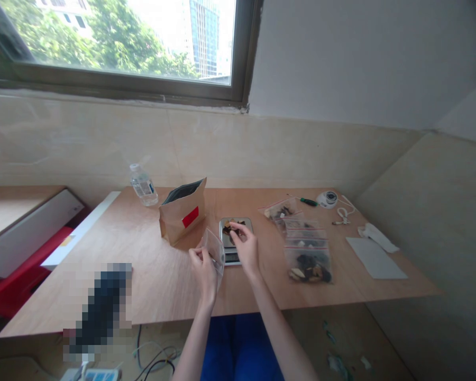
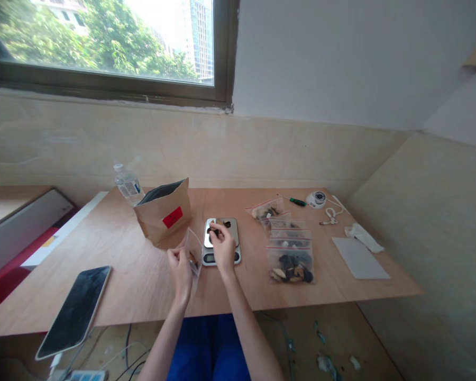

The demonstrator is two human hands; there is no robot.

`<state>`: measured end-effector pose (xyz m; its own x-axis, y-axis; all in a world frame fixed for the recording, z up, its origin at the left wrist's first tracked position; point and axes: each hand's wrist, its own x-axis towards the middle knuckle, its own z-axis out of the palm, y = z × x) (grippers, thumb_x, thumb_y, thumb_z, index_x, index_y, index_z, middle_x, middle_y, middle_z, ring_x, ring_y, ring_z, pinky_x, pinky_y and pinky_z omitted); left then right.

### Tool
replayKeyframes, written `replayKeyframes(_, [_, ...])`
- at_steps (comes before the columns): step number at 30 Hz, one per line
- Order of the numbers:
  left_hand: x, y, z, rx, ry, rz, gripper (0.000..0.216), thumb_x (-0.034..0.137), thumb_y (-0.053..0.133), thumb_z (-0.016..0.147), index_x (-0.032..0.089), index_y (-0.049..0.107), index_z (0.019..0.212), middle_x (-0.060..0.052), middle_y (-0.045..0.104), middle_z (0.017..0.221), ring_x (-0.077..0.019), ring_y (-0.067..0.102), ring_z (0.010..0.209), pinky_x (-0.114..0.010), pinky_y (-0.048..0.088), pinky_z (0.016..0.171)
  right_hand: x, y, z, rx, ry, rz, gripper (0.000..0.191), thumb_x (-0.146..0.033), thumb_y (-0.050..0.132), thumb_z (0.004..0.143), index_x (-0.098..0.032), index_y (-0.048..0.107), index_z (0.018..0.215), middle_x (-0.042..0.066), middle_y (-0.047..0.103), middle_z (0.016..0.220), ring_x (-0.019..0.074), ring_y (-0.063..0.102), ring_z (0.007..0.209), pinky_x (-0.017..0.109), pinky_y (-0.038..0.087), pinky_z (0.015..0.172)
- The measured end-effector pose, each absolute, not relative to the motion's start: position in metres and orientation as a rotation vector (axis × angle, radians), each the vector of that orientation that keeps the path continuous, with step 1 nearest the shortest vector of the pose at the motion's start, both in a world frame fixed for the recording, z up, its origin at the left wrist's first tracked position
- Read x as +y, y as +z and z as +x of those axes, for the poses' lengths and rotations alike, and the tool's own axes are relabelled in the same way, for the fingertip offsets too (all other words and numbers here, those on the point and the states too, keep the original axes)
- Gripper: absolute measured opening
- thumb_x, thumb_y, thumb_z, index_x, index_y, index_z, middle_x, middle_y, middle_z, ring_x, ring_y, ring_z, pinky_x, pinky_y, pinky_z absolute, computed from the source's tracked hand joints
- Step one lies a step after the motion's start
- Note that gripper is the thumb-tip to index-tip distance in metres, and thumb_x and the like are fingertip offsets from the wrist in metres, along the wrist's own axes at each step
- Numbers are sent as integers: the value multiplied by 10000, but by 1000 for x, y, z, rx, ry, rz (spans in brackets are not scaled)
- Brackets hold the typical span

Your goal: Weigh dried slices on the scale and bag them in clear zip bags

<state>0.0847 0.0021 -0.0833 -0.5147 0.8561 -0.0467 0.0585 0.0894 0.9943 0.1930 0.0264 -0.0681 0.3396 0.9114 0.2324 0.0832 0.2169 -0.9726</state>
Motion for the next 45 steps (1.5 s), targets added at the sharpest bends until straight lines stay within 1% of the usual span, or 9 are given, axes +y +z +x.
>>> replayKeyframes(3, [2,-83,84,1663,1515,897,153,316,461,798,205,394,715,49,473,638,-110,483,550,-249,368,561,21,-59,173,-1303,739,-1186,284,-288,529,832,-226,641,1085,67,626,1172,198,566,1089,337,469,898])
replayKeyframes(7, [2,-81,81,1675,1530,880,148,304,451,798,204,394,705,53,469,626,-111,477,558,-254,362,578,30,-76,175,-1420,406,-1378,271,-255,451,880,-213,642,1067,100,598,1168,216,496,1147,417,367,993])
replayKeyframes(11, [2,-81,79,1700,1521,873,165,308,465,794,203,389,692,52,470,630,-118,476,585,-264,362,607,45,-106,188,-1422,165,-1723,342,-264,532,829,-175,583,1155,168,526,1186,289,467,1113,486,386,917])
replayKeyframes(14, [2,-81,79,1683,1523,868,153,299,471,790,200,399,698,47,479,642,-123,486,604,-267,367,619,49,-122,196,-1479,120,-1802,388,-222,547,811,-160,552,1193,169,533,1133,288,481,1049,470,400,882])
replayKeyframes(28, [0,-85,81,1677,1543,872,142,291,505,786,192,443,705,29,516,694,-126,511,635,-263,382,624,54,-125,222,-1264,367,-1601,157,-146,474,736,-174,585,844,67,621,879,203,582,849,337,451,808])
replayKeyframes(33, [0,-84,81,1669,1509,858,136,291,492,796,195,436,717,32,509,692,-125,500,630,-265,374,629,37,-83,198,-1239,534,-1489,127,-220,532,758,-182,594,862,37,649,845,174,599,763,290,463,739])
replayKeyframes(39, [2,-86,75,1602,1595,765,154,311,501,791,191,435,719,20,514,741,-139,531,738,-286,395,712,13,-34,165,-1608,739,-1284,222,-222,596,761,-196,624,979,45,644,976,179,598,914,301,454,826])
replayKeyframes(42, [4,-90,66,1583,1619,670,189,359,522,776,187,450,745,10,528,763,-153,549,768,-296,409,723,13,-28,156,-1630,867,-1163,276,-300,519,849,-221,595,1102,43,654,1035,159,619,911,277,478,796])
replayKeyframes(45, [5,-93,54,1578,1652,610,219,390,539,762,190,450,758,9,537,766,-160,564,777,-310,423,742,28,-41,149,-1476,809,-1098,285,-296,383,917,-215,612,1068,44,665,1018,143,625,905,265,483,803])
